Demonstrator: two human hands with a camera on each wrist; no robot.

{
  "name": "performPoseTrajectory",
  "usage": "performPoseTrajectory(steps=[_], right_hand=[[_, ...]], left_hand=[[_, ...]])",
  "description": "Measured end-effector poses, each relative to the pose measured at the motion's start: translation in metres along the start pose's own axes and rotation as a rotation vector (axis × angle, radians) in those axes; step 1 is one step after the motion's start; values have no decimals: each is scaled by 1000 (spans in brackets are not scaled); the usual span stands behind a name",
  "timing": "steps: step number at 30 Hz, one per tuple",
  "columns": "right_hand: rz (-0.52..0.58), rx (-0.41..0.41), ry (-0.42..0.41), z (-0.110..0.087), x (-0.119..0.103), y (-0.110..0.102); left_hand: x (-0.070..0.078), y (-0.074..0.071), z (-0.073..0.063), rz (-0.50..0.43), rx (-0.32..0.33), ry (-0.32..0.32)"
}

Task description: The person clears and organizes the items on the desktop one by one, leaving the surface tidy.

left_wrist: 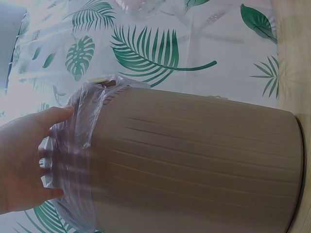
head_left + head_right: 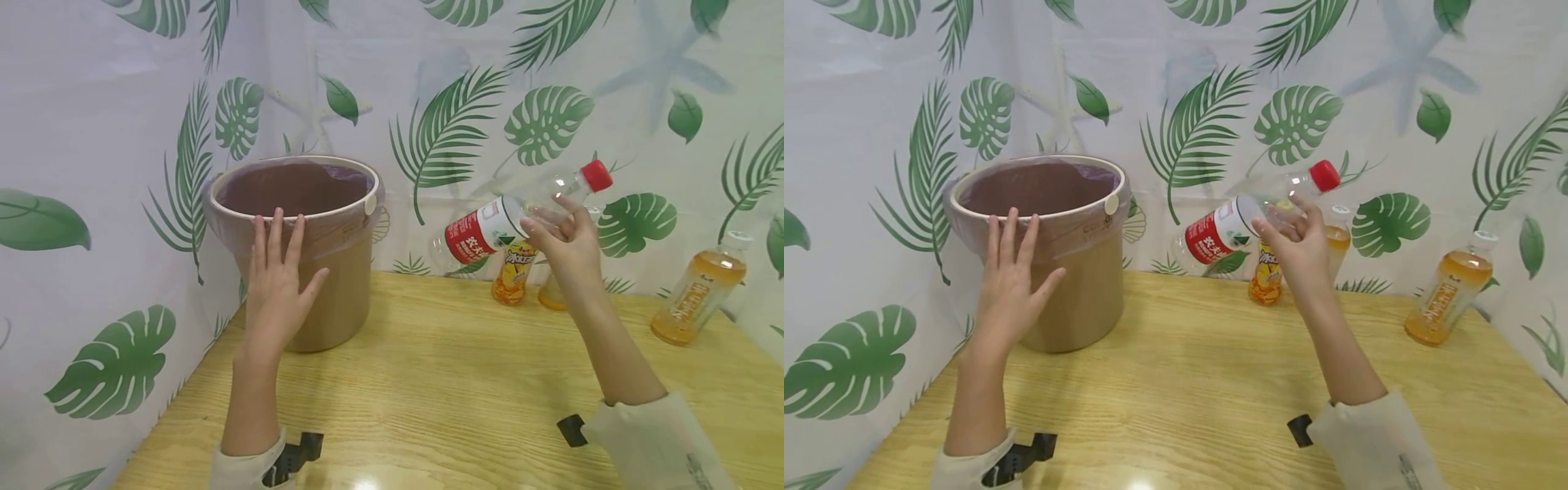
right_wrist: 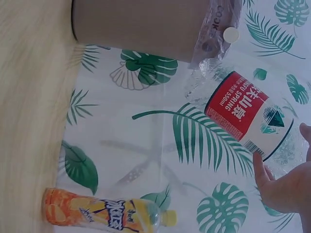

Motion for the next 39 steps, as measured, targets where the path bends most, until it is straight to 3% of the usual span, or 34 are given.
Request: performPoseTrajectory(steps=[14,28,39], right_hand=[[159,-41,-73,17,-32,39],[313,-20,-161,30,-57,85],[348,-32,-164,45,-58,125]], left_hand=[[0,-1,0,6,-3,3],[1,-2,0,-13,-11,-7],[1,-1,0,0,-16,-3]])
Point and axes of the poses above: each hand's wrist, its own z-axis towards the middle knuckle, its own y-axis out of the palm, x = y × z, the point moved 7 cm from there along z, towards the middle knuckle, and after that the axes turned 5 degrees about z, right-handed, at the moved point
